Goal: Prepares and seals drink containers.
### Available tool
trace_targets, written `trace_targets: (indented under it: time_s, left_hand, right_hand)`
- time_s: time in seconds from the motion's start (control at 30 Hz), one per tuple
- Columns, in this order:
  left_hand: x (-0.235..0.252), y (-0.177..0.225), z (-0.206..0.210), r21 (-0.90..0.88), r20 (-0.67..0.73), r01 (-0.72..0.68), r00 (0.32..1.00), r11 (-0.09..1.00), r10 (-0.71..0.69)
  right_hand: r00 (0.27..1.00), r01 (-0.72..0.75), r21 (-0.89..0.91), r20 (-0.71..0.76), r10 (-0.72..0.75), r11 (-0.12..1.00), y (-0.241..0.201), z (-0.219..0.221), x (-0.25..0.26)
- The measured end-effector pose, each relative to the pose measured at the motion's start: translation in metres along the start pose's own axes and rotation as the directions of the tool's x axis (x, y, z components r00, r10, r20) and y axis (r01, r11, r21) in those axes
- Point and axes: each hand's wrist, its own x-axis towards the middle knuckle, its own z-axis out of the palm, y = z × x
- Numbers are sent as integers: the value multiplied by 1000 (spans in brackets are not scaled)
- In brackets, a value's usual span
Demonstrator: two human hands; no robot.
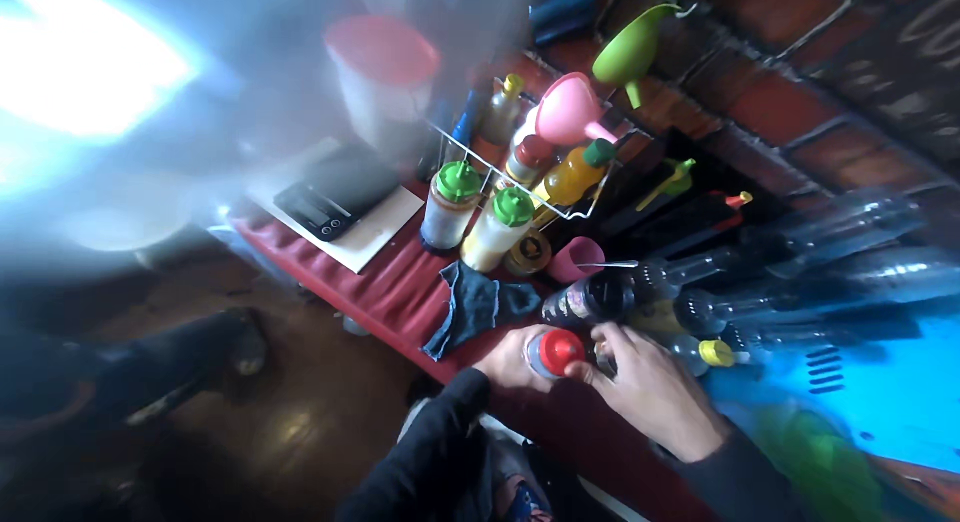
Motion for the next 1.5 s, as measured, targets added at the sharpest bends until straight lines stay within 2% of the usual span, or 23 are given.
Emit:
trace_targets:
  time_s: [0.1, 0.2, 0.27, 0.33, 0.37, 0.43, 0.5, 0.57, 0.63, 0.67, 0.77, 0.87, 0.93, 1.0, 1.07, 1.13, 1.17, 1.2, 1.27, 1.3, 1.37, 1.4, 1.5]
  left_hand:
    - [4, 2, -17, -5, 170, -8, 985, 1000, 9]
    - [7, 5, -24, -23, 255, 5, 967, 1000, 1]
    - [2, 4, -15, 13, 164, -12, 986, 1000, 9]
    - [-6, 4, 6, 124, -85, 25, 996, 992, -15]
    - [-9, 1, 22, 188, -261, 68, 965, 980, -17]
    - [-11, -3, 59, 215, -572, 122, 820, 969, 24]
    - [-6, -4, 72, 178, -673, 85, 738, 980, 59]
    - [-7, 0, 56, 80, -538, 16, 842, 997, 29]
    - [-6, 7, 22, 16, -249, 5, 968, 1000, -1]
    - [-4, 11, 6, 8, -102, 16, 995, 1000, -15]
    - [0, 14, -21, 66, 244, 48, 968, 997, -62]
    - [6, 9, -30, 26, 404, -3, 915, 1000, -8]
    - [0, 9, -21, 25, 295, -10, 956, 1000, 2]
    - [-12, 11, 13, 88, -129, 52, 991, 995, -40]
    - [-10, 11, 56, 154, -576, 117, 817, 981, -7]
    - [-4, 10, 77, 186, -727, 158, 686, 970, 28]
    - [-4, 10, 74, 169, -709, 135, 704, 976, 26]
    - [-8, 9, 64, 132, -637, 78, 771, 988, 24]
    - [-16, 7, 28, 2, -334, -14, 942, 1000, 14]
    - [-16, 10, 8, -9, -140, 0, 990, 1000, -1]
    - [-12, 20, -18, 91, 186, 48, 980, 995, -64]
    - [-8, 22, -25, 140, 292, 46, 953, 989, -86]
    - [-3, 17, -30, 137, 345, 19, 936, 990, -66]
  right_hand:
    - [938, 332, 41, 86, -335, 942, 12, 7, 13]
    - [891, 453, 49, -21, -453, 890, 18, 36, 26]
    - [934, 345, 36, -105, -340, 938, 10, 48, 23]
    - [968, 142, -2, -210, -140, 990, -3, 55, 18]
    - [964, 31, -34, -261, -39, 999, -11, 58, 17]
    - [952, -175, -94, -269, 145, 980, -28, 56, 13]
    - [946, -321, -124, -81, 313, 939, -40, 36, 10]
    - [938, -331, -110, 70, 340, 937, -36, 17, 6]
    - [987, -140, -39, 75, 142, 989, -21, 10, 5]
    - [996, 10, -12, 90, -9, 1000, -12, 11, 10]
    - [889, 447, 97, 64, -454, 889, 13, 31, 27]
    - [731, 679, 89, -180, -659, 729, 29, 63, 37]
    - [743, 622, 24, -333, -581, 782, 24, 75, 33]
    - [861, 307, 40, -438, -260, 951, 5, 81, 23]
    - [866, -6, 101, -498, 56, 995, -21, 82, 23]
    - [869, -219, 124, -426, 251, 968, -41, 75, 19]
    - [889, -265, 116, -357, 289, 957, -43, 67, 17]
    - [921, -273, 100, -259, 290, 957, -41, 58, 12]
    - [985, -162, 108, -47, 168, 981, -28, 41, 6]
    - [998, -57, 126, 6, 57, 990, -20, 39, 7]
    - [970, 239, 158, -68, -231, 958, -3, 51, 15]
    - [913, 404, 164, -133, -386, 900, 6, 60, 21]
    - [747, 651, 110, -269, -608, 751, 25, 76, 38]
